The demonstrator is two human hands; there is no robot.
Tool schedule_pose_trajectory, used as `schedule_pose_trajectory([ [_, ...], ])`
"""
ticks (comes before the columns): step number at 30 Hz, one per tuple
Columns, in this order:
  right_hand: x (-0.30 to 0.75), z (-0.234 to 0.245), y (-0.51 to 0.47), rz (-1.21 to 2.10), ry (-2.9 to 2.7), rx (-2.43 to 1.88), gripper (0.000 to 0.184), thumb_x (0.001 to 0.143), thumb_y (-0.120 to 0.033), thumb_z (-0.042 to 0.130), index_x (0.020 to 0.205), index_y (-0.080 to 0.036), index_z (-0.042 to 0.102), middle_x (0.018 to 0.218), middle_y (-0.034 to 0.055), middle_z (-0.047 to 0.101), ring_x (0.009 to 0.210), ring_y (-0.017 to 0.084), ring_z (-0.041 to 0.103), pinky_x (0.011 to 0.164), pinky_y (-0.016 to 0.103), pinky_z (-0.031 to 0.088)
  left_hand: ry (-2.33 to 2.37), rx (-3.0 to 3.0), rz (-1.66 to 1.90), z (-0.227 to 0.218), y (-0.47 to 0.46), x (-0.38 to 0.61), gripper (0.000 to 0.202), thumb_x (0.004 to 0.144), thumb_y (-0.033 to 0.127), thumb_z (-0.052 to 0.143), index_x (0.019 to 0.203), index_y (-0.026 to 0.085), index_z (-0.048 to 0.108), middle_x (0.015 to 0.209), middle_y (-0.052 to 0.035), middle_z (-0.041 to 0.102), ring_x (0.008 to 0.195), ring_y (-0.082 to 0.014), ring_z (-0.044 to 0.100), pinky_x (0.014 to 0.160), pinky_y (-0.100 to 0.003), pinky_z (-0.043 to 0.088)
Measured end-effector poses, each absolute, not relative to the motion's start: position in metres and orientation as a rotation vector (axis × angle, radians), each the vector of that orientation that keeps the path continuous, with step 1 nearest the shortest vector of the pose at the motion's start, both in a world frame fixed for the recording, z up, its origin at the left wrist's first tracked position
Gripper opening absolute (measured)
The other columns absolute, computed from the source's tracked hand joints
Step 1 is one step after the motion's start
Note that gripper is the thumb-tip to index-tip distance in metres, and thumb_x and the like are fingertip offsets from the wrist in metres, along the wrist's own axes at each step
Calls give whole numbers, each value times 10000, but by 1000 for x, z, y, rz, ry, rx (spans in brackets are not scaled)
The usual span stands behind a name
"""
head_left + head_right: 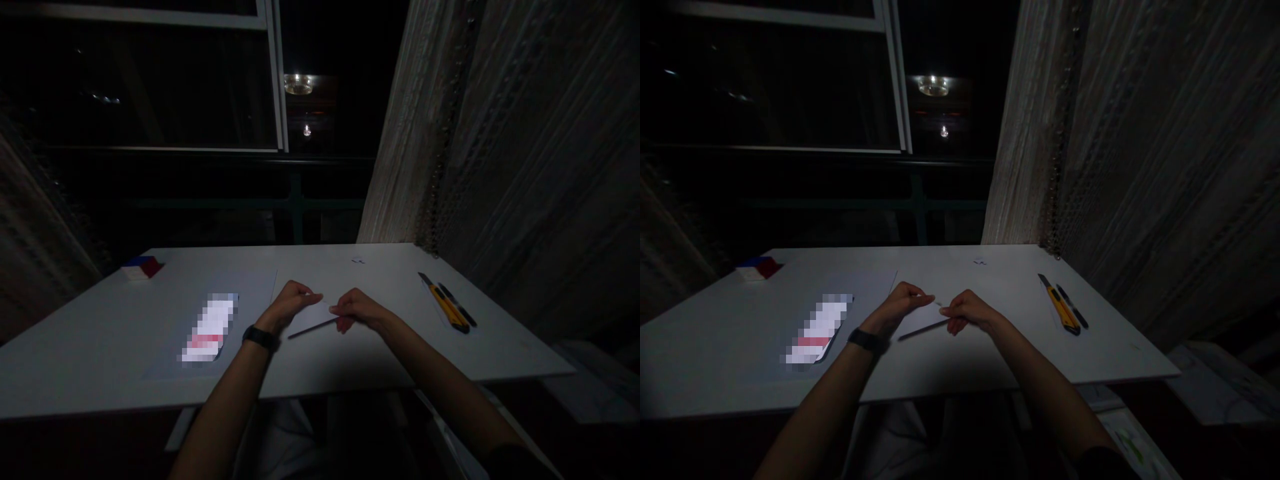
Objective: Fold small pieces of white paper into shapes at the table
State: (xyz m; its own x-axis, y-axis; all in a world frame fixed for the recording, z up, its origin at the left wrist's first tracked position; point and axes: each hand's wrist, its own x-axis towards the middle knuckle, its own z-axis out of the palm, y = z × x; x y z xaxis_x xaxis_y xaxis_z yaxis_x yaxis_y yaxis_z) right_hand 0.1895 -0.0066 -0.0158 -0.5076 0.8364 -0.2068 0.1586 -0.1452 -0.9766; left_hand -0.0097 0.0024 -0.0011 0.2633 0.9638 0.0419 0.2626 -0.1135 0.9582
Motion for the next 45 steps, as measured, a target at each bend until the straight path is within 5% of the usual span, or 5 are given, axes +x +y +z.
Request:
schedule_pose_trajectory([
  [20,190,-18,-1,1439,-1602,-1125,441,568,-524,706,505,-123,534,400,24,579,332,106,519,357,206,428,1137,1542,929,2,5,-12,407,585,491,677,474,125,537,426,40,401,425,-66,325,437,-232,219],
  [27,199,-16,9,1155,-1446,-1174,570,688,-656,508,399,-169,436,285,-3,444,248,80,409,301,197,320,1155,1383,997,5,3,-13,365,572,463,697,522,123,575,478,3,511,435,-85,410,437,-228,259],
  [33,188,-22,9,1265,-1436,-1056,453,617,-592,631,685,-144,606,594,15,622,500,122,573,449,231,466,1122,1471,950,0,4,-10,386,586,489,684,537,119,587,455,21,477,419,-73,373,425,-226,239],
  [38,171,-26,-1,1307,-1486,-1059,422,545,-538,697,547,-144,546,488,-19,566,461,125,563,476,254,482,1129,1495,936,-1,2,-3,367,576,462,701,549,108,607,469,15,496,435,-73,381,425,-219,243],
  [45,174,-26,-1,1337,-1530,-1039,399,570,-510,689,602,-131,569,501,-5,591,457,130,582,462,244,470,1157,1472,961,-3,1,1,315,570,406,712,611,99,661,525,-17,578,485,-104,471,465,-227,322],
])
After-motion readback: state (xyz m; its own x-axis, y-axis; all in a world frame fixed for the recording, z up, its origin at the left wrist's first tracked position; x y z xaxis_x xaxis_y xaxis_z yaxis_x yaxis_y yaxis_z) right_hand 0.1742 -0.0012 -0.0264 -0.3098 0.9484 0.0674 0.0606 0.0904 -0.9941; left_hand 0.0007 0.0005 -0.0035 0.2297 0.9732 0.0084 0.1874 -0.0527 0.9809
